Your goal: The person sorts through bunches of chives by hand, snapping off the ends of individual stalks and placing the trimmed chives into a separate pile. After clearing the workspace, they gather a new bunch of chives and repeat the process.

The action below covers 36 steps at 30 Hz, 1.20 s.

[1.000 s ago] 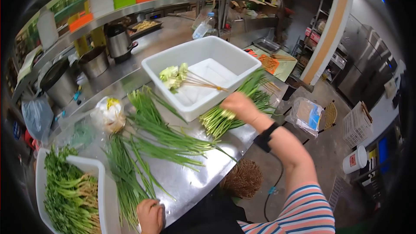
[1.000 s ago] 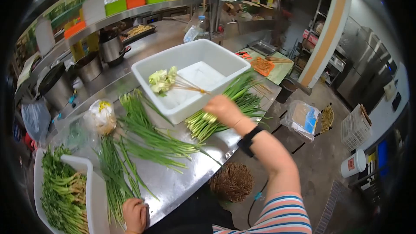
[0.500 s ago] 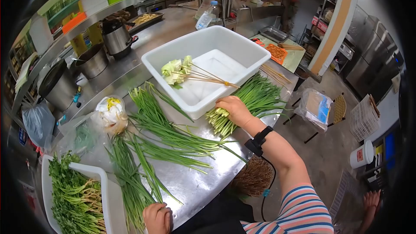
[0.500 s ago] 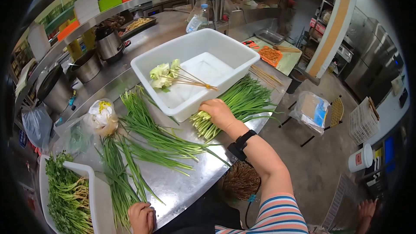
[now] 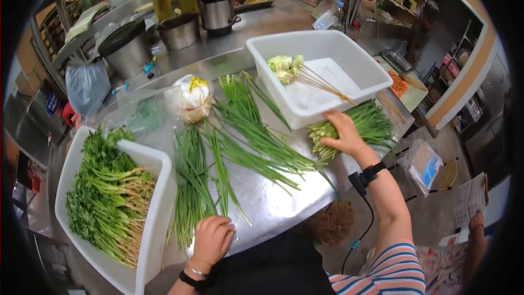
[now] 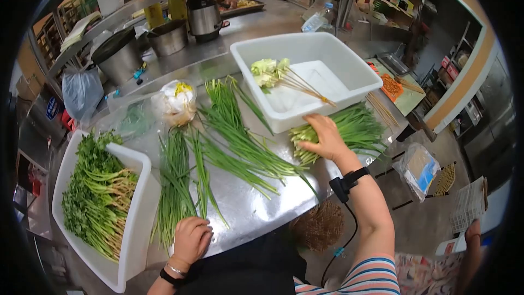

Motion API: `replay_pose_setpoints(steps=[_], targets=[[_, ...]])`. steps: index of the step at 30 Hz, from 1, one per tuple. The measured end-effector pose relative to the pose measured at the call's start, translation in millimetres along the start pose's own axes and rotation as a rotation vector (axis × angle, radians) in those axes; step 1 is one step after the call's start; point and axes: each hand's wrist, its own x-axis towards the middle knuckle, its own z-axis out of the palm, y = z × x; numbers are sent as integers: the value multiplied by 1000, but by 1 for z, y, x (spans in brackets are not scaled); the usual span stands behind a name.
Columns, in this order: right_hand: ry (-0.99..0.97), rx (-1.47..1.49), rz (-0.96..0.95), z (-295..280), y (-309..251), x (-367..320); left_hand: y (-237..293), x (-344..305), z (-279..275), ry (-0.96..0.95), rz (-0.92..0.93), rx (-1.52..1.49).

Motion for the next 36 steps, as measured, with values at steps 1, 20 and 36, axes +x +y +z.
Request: replay_pose_setpoints(steps=[1,20,36], targets=[[92,15,37,-3,-7,-2,-1,-1,1,2,-9,11],[-99,-173,173,109,-197,-18,-2,-7,-1,108,-22,-52],[-259,1045,587,31,-184,-3,-9,-13,2,177,11,-69]])
